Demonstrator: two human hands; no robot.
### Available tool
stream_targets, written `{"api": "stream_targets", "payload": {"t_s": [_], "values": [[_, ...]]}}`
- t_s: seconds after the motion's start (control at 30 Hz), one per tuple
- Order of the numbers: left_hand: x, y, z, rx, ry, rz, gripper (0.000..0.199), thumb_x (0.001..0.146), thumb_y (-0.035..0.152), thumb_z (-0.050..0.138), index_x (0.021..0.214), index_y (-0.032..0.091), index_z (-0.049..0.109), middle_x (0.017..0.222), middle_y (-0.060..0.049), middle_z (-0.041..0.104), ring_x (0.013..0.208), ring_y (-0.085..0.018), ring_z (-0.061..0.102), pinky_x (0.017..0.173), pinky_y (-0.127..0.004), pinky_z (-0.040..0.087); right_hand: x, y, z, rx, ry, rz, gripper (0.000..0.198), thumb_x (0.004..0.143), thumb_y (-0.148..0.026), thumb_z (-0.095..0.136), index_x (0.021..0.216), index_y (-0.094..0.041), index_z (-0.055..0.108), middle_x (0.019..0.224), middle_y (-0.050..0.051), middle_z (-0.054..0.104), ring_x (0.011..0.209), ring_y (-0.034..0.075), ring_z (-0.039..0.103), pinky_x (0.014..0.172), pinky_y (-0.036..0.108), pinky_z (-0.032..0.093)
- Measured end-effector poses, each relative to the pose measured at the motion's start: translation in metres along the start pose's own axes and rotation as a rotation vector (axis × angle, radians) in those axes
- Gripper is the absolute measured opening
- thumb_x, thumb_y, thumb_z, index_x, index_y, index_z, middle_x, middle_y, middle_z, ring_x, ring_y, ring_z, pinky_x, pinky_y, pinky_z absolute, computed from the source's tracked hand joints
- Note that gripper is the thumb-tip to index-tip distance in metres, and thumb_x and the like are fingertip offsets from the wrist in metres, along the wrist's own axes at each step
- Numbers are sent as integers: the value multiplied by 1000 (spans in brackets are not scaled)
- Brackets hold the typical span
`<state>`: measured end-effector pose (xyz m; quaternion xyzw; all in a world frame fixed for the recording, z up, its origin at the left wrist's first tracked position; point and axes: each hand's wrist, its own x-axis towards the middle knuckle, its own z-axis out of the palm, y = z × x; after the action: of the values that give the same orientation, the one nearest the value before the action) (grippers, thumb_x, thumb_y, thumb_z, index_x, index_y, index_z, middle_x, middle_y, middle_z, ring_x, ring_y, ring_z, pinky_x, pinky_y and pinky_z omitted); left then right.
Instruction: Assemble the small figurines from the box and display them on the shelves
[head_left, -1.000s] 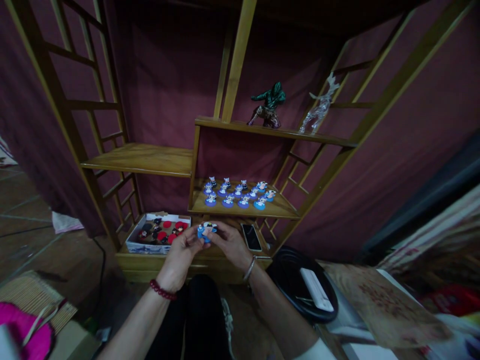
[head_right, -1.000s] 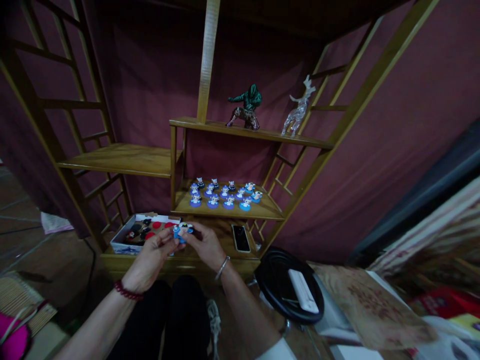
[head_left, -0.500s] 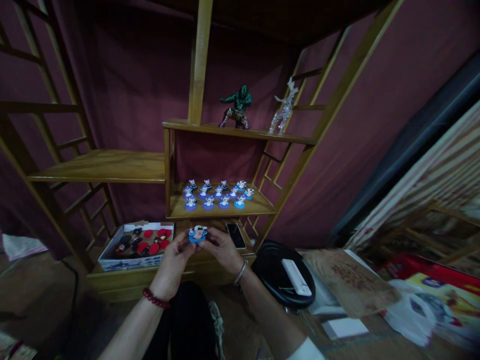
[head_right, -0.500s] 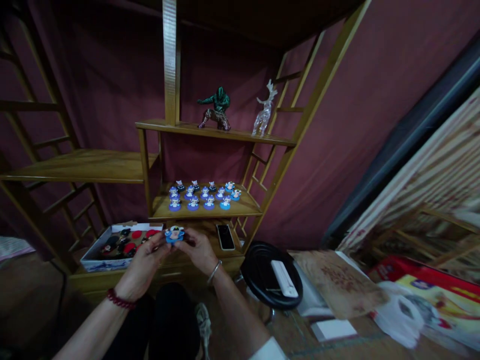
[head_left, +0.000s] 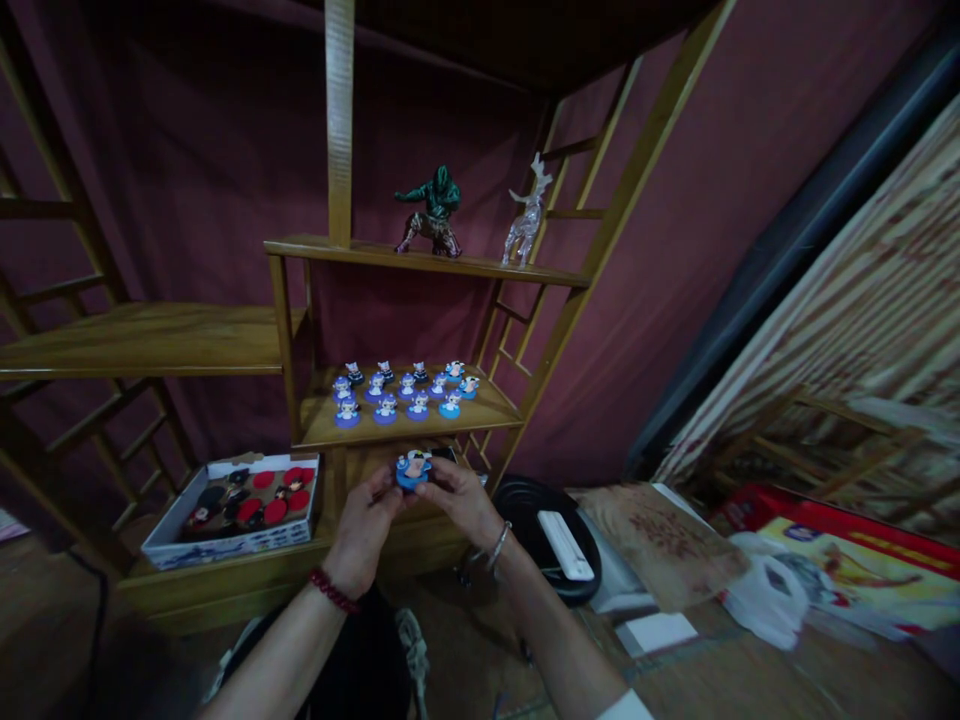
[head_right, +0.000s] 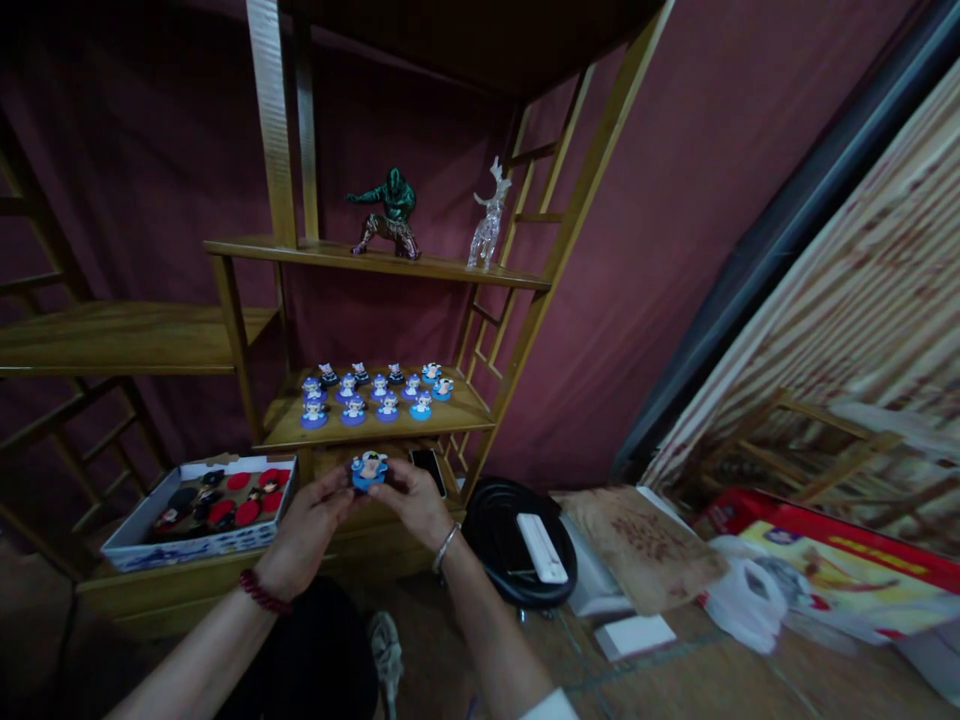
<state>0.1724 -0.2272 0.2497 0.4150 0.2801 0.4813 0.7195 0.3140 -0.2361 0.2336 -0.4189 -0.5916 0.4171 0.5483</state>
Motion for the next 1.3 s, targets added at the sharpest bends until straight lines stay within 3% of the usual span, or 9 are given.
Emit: {"api": "stream_targets", "payload": {"t_s": [0.33,0.63,0.83,1.07,1.3], "values": [[11,-8,28,46,-26,-21,31,64,10,55,94,14,61,100,-8,63,93,-19,56,86,-33,42,-3,1,-30,6,65,5,29,66,-31,66,93,-20,60,95,1,64,91,17,58,88,35,42],[26,-21,48,199,-24,-73,36,67,2,45,98,13,57,102,-9,61,82,-16,57,69,-27,47,-6,4,-60,8,120,11,27,64,-30,68,90,-22,63,93,0,65,91,18,58,88,34,41],[33,-29,63,259,8,-96,35,69,3,47,101,14,56,96,-7,62,77,-12,58,64,-20,46,-7,1,-77,7,167,10,27,63,-29,68,89,-22,64,95,1,65,92,18,57,90,35,40],[49,-39,78,369,-41,-127,46,71,2,45,115,14,50,90,-6,63,73,-11,58,59,-18,45,0,4,-100,-44,252,4,30,60,-30,70,88,-21,64,93,2,65,90,19,58,87,34,42],[59,-37,96,510,-85,-129,48,71,2,42,115,20,51,91,-6,61,66,-9,57,58,-18,45,12,4,-120,-69,309,28,33,58,-30,71,89,-21,63,94,2,65,92,19,58,86,34,43]]}}
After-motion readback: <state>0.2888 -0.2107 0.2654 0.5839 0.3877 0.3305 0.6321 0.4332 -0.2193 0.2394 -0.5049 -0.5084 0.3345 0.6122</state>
